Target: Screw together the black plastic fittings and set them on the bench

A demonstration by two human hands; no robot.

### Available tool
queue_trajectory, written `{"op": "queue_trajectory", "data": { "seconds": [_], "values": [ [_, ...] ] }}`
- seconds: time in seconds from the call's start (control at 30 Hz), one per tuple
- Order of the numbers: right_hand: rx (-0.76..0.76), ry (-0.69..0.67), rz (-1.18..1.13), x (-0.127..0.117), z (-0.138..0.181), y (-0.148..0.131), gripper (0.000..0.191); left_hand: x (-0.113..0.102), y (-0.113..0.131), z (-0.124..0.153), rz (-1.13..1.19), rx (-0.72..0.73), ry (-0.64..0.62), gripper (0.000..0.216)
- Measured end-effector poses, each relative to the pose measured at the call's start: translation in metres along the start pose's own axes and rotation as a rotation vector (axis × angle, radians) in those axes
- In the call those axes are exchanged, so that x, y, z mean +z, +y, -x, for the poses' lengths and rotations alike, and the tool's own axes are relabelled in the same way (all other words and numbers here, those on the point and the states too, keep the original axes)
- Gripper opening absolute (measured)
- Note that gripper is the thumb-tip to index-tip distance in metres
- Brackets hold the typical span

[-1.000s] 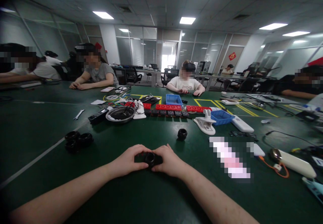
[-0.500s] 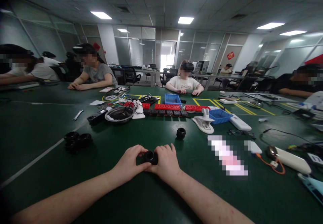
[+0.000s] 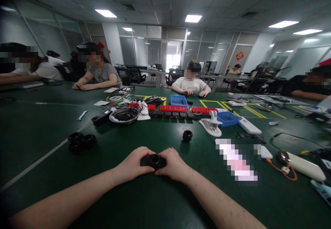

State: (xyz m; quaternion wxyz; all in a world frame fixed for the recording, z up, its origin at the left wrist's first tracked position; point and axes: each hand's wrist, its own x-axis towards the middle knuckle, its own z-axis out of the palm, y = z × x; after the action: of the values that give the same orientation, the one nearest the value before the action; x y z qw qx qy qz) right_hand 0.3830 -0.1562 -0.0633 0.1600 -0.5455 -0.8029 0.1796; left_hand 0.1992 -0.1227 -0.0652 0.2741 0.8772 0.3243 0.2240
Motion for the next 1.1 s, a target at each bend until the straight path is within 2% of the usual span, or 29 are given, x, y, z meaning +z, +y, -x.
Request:
{"op": "queue_trajectory", "data": {
  "seconds": [0.17, 0.23, 0.33, 0.47, 0.53, 0.63, 0.7, 0.83, 1.03, 1.1],
  "values": [
    [0.149, 0.224, 0.222, 0.018, 0.003, -0.008, 0.036, 0.010, 0.008, 0.004, -0.080, -0.131, 0.157, 0.031],
    [0.160, 0.267, 0.277, 0.021, 0.005, -0.010, 0.038, 0.011, 0.009, 0.005, -0.109, -0.139, 0.171, 0.030],
    [0.104, 0.238, 0.247, 0.016, 0.006, -0.009, 0.052, 0.008, 0.008, 0.004, -0.123, -0.123, 0.165, 0.036],
    [0.000, 0.110, 0.070, 0.001, 0.005, -0.003, 0.078, 0.005, 0.005, 0.002, -0.121, -0.120, 0.222, 0.061],
    [-0.041, 0.047, 0.011, -0.004, 0.004, -0.001, 0.072, 0.005, 0.005, 0.001, -0.117, -0.102, 0.192, 0.055],
    [-0.090, -0.006, -0.027, -0.007, 0.002, 0.003, 0.047, 0.004, 0.005, 0.001, -0.077, -0.069, 0.116, 0.037],
    [-0.095, -0.015, -0.041, -0.007, 0.001, 0.007, 0.034, 0.003, 0.004, 0.001, -0.023, -0.039, 0.069, 0.032],
    [-0.070, -0.007, -0.042, -0.004, 0.000, 0.010, 0.028, 0.000, 0.004, 0.000, 0.025, -0.012, 0.006, 0.034],
    [0.149, 0.175, 0.155, 0.013, 0.002, -0.005, 0.030, 0.010, 0.008, 0.002, -0.036, -0.165, 0.155, 0.032],
    [0.172, 0.212, 0.215, 0.016, 0.003, -0.010, 0.029, 0.012, 0.007, 0.002, -0.054, -0.172, 0.194, 0.031]
  ]
}}
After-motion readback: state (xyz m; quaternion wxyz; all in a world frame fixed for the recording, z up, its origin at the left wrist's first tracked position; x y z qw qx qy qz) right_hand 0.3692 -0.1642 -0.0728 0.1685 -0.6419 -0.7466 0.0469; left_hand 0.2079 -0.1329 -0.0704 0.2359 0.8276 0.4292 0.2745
